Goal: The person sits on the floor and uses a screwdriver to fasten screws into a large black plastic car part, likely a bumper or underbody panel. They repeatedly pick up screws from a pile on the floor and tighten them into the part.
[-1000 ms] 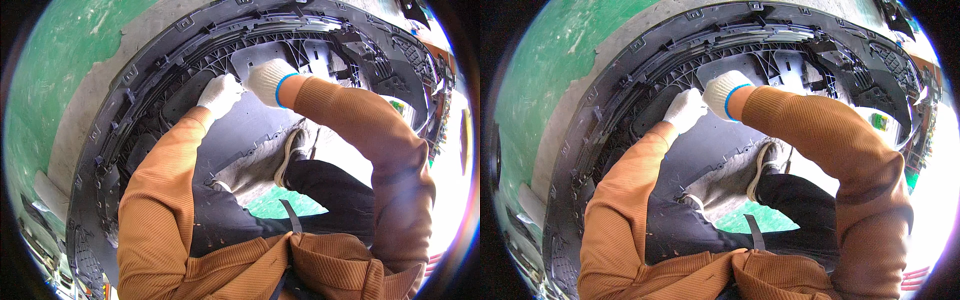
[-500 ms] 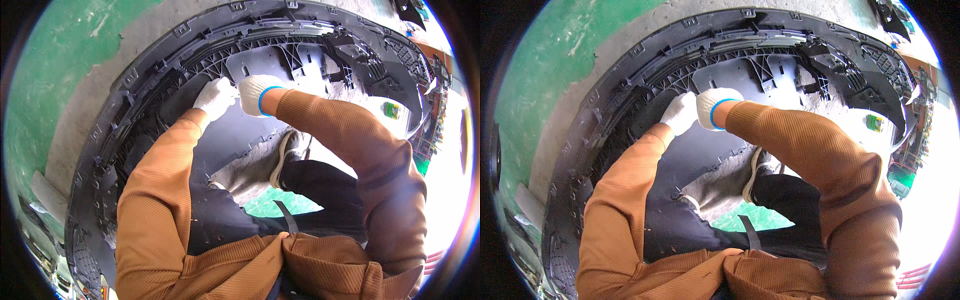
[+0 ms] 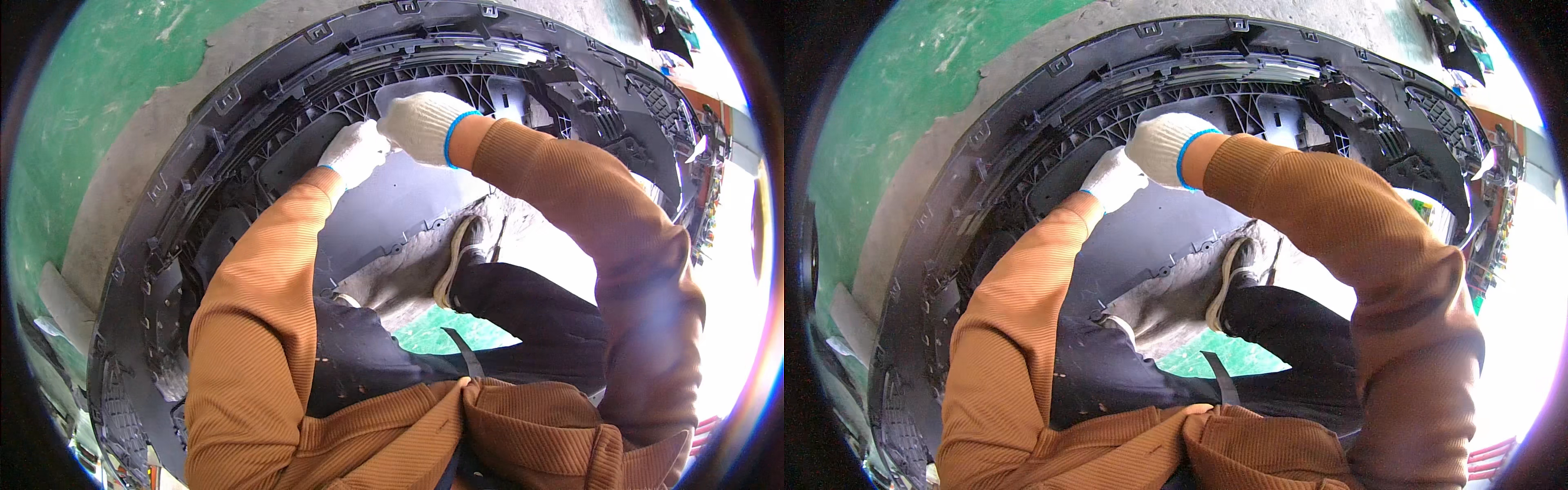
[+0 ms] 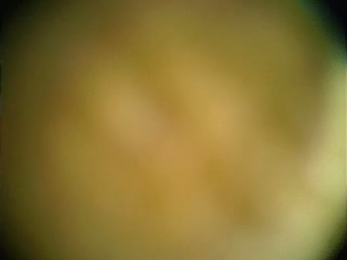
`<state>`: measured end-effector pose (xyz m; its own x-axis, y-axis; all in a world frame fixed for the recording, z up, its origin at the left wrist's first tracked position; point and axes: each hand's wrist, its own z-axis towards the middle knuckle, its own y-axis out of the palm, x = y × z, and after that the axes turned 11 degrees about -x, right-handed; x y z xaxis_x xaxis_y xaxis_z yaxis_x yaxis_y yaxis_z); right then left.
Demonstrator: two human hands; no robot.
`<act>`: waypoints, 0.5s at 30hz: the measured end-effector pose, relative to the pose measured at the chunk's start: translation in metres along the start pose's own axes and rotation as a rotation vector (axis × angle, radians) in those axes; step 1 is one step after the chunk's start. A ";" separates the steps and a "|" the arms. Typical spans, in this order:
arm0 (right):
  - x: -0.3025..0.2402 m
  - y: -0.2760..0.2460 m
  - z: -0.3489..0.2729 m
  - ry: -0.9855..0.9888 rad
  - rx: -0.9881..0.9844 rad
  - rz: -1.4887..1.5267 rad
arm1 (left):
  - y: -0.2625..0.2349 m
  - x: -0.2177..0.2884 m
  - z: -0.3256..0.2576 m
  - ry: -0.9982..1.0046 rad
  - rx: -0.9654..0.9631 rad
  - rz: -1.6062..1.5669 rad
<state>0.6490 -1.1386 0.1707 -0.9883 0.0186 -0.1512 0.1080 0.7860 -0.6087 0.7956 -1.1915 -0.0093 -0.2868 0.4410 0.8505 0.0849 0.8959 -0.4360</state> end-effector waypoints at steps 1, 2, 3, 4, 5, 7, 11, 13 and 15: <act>-0.004 -0.003 -0.003 0.028 -0.018 0.086 | 0.000 -0.003 -0.001 0.015 0.003 0.040; -0.007 -0.006 -0.005 0.082 -0.049 0.137 | 0.001 -0.002 0.000 -0.024 0.007 -0.016; -0.009 -0.006 -0.005 0.114 -0.053 0.155 | 0.001 -0.001 0.000 -0.063 0.011 -0.072; -0.011 -0.004 -0.004 0.145 -0.057 0.172 | 0.001 -0.002 0.000 -0.056 0.003 -0.054; -0.012 -0.002 -0.002 0.178 -0.061 0.188 | -0.001 0.000 -0.001 -0.047 -0.005 -0.037; -0.008 0.000 -0.003 0.200 -0.041 0.241 | -0.007 0.003 -0.004 0.059 -0.042 0.144; 0.001 0.011 -0.021 0.058 0.071 0.168 | -0.017 0.021 -0.009 0.003 -0.083 0.164; 0.012 0.017 -0.021 -0.143 0.158 -0.111 | -0.019 0.024 -0.009 -0.039 -0.105 0.128; 0.013 0.016 -0.019 -0.054 0.046 0.050 | -0.014 0.014 -0.007 0.017 -0.101 0.153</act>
<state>0.6355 -1.1139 0.1733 -0.9745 0.0227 -0.2231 0.1627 0.7559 -0.6341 0.7971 -1.1978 0.0106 -0.2470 0.5728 0.7816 0.2220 0.8186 -0.5297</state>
